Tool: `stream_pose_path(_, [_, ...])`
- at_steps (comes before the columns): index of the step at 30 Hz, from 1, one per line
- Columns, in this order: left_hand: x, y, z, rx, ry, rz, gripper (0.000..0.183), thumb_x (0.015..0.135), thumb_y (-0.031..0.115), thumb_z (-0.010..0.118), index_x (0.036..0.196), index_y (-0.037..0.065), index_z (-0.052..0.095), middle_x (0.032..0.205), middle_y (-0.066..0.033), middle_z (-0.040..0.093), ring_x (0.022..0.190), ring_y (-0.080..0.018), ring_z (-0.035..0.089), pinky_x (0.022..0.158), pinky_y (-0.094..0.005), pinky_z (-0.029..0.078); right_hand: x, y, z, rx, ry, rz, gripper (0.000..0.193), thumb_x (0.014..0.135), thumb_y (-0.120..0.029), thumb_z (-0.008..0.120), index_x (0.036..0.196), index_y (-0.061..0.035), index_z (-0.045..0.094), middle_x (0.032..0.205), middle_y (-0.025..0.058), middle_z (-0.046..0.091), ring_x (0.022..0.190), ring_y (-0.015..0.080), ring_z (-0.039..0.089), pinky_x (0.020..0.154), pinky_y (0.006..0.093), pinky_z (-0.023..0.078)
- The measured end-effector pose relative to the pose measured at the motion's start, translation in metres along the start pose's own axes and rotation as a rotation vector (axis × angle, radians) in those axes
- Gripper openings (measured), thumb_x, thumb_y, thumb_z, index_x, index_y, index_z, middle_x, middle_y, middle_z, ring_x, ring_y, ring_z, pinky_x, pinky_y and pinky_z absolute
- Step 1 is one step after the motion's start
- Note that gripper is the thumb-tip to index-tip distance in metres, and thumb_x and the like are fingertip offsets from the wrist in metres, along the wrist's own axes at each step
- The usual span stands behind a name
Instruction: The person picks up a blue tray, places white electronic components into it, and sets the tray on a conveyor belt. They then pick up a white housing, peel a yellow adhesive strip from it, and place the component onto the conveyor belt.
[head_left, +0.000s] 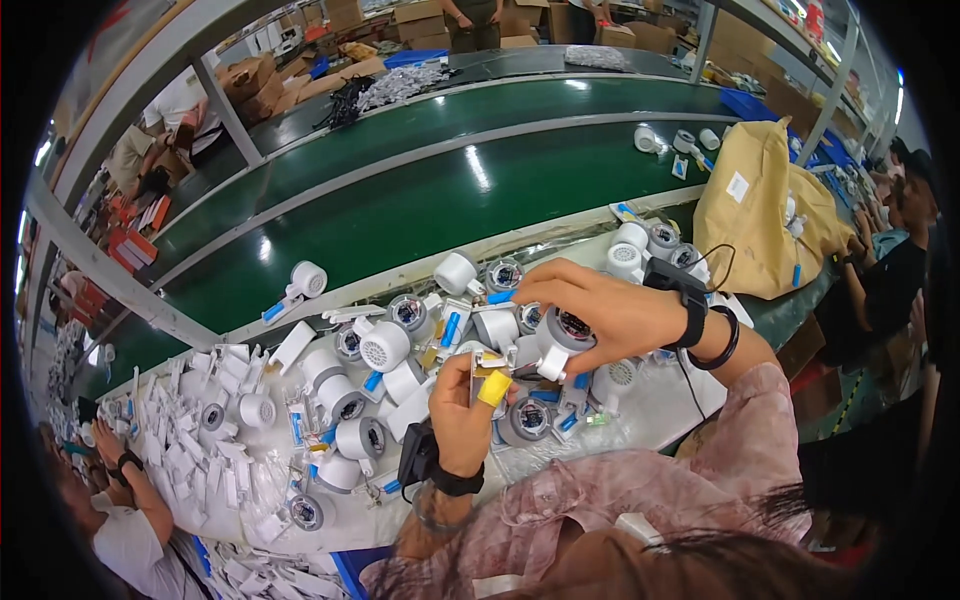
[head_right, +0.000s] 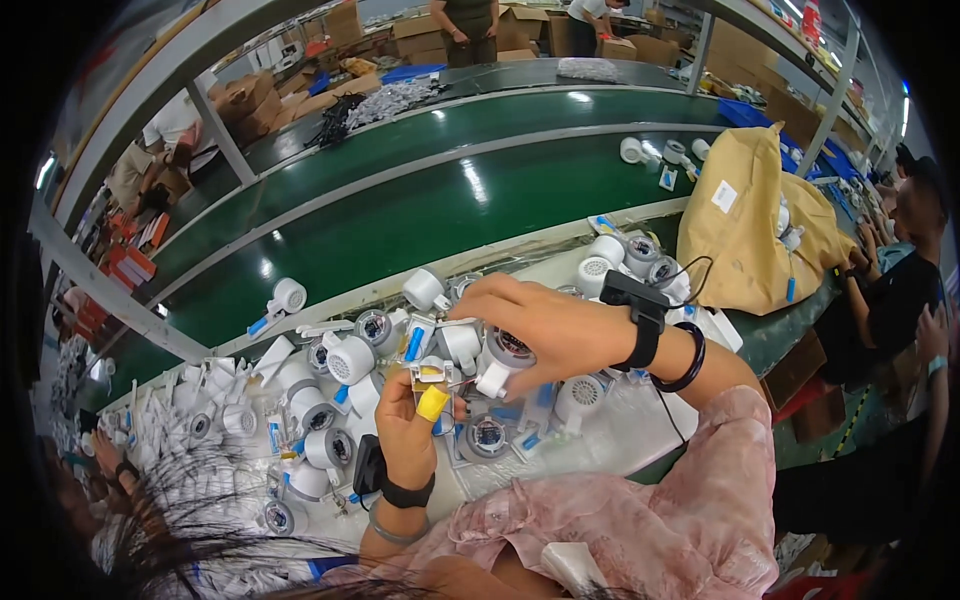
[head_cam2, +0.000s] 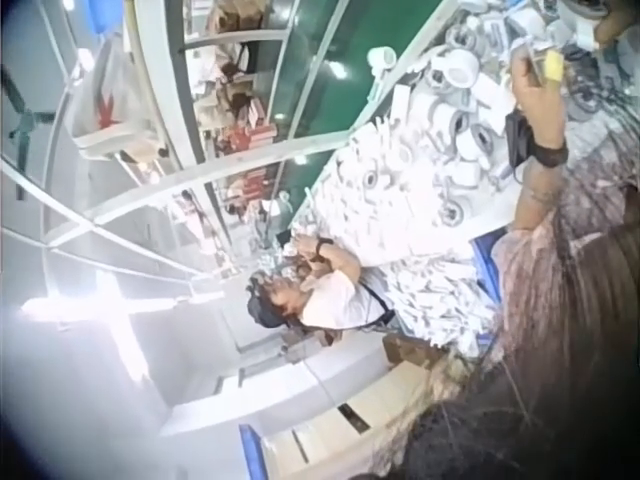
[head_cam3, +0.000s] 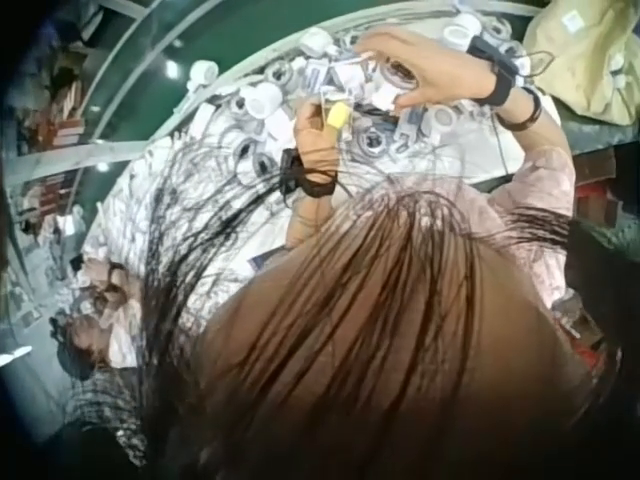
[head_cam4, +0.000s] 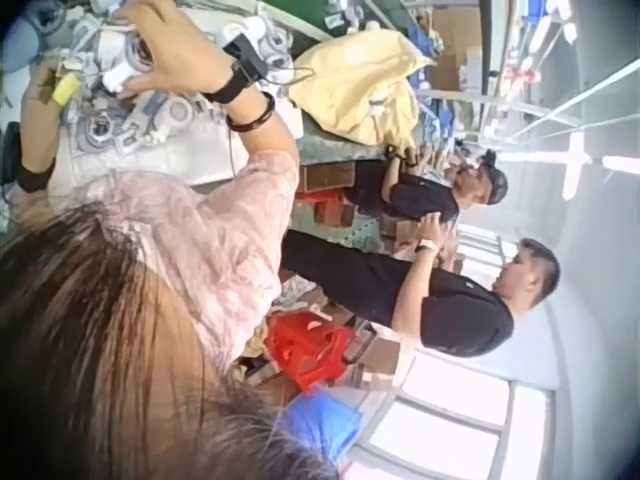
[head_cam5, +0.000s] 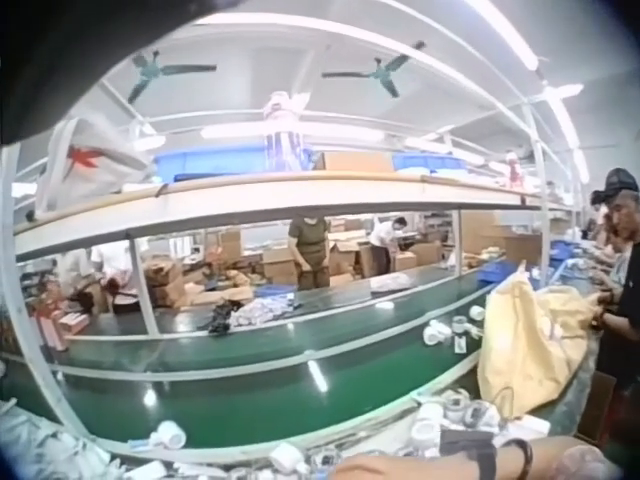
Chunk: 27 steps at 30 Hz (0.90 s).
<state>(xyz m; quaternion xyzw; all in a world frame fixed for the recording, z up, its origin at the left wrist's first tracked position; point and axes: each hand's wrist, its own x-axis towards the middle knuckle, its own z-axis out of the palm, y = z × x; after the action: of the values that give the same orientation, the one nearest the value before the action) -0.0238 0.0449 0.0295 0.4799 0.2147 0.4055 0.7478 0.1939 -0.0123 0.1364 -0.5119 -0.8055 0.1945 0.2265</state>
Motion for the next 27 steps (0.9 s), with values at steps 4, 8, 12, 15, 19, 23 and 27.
stream_pose_path(4, [0.003,-0.003,0.000,-0.037,0.023,-0.027,0.018,0.088,0.000,0.061,0.103,-0.001,0.052,0.094,-0.0087,0.061,0.077,-0.0167,0.063,0.065,-0.0281,0.053,-0.001,0.003,-0.001,-0.060,0.056,-0.044,0.089,0.061,-0.018,0.085,0.136,-0.0040,0.038,0.132,0.0169,0.042,0.126,0.0348,0.041,0.103,0.0398,0.038])
stream_pose_path(8, [0.007,-0.004,0.001,-0.064,0.017,-0.058,0.017,0.088,0.002,0.061,0.102,0.000,0.053,0.093,-0.0085,0.061,0.077,-0.0169,0.064,0.065,-0.0284,0.054,-0.003,0.003,-0.002,-0.121,0.078,-0.054,0.089,0.062,-0.018,0.084,0.137,-0.0043,0.038,0.135,0.0172,0.041,0.124,0.0352,0.043,0.103,0.0407,0.038])
stream_pose_path(12, [0.003,0.000,-0.006,-0.075,0.045,-0.092,0.016,0.089,0.003,0.061,0.102,0.001,0.053,0.093,-0.0081,0.062,0.076,-0.0167,0.064,0.064,-0.0287,0.054,0.004,0.000,-0.001,-0.126,0.069,-0.078,0.083,0.064,-0.020,0.083,0.135,-0.0050,0.041,0.135,0.0166,0.043,0.123,0.0352,0.044,0.101,0.0417,0.039])
stream_pose_path(15, [0.004,-0.007,-0.009,-0.028,-0.030,-0.029,0.021,0.090,0.012,0.061,0.107,0.002,0.054,0.092,-0.0082,0.062,0.073,-0.0170,0.065,0.061,-0.0282,0.056,0.001,0.008,0.000,-0.235,0.019,-0.154,0.065,0.069,-0.025,0.078,0.125,-0.0064,0.052,0.123,0.0132,0.054,0.112,0.0336,0.051,0.094,0.0418,0.042])
stream_pose_path(19, [0.003,-0.006,-0.009,-0.003,-0.041,-0.053,0.021,0.089,0.007,0.062,0.107,0.002,0.055,0.094,-0.0055,0.062,0.076,-0.0141,0.064,0.063,-0.0259,0.055,0.003,0.004,-0.001,-0.234,0.020,-0.210,0.059,0.065,-0.020,0.079,0.118,-0.0059,0.055,0.114,0.0117,0.057,0.106,0.0323,0.054,0.091,0.0424,0.044])
stream_pose_path(23, [0.000,0.001,-0.008,0.042,0.003,-0.040,0.019,0.089,0.006,0.061,0.106,0.002,0.054,0.094,-0.0056,0.062,0.077,-0.0143,0.064,0.063,-0.0255,0.055,0.010,0.005,0.001,-0.249,0.005,-0.206,0.057,0.066,-0.023,0.079,0.117,-0.0077,0.057,0.116,0.0112,0.057,0.105,0.0320,0.054,0.089,0.0421,0.044])
stream_pose_path(27, [0.004,-0.001,-0.009,0.003,-0.044,-0.021,0.022,0.087,0.002,0.062,0.108,0.001,0.054,0.099,-0.0062,0.062,0.083,-0.0141,0.064,0.065,-0.0262,0.056,0.010,0.008,0.001,-0.233,-0.003,-0.218,0.055,0.067,-0.021,0.078,0.116,-0.0073,0.058,0.115,0.0106,0.057,0.105,0.0314,0.054,0.088,0.0415,0.044])
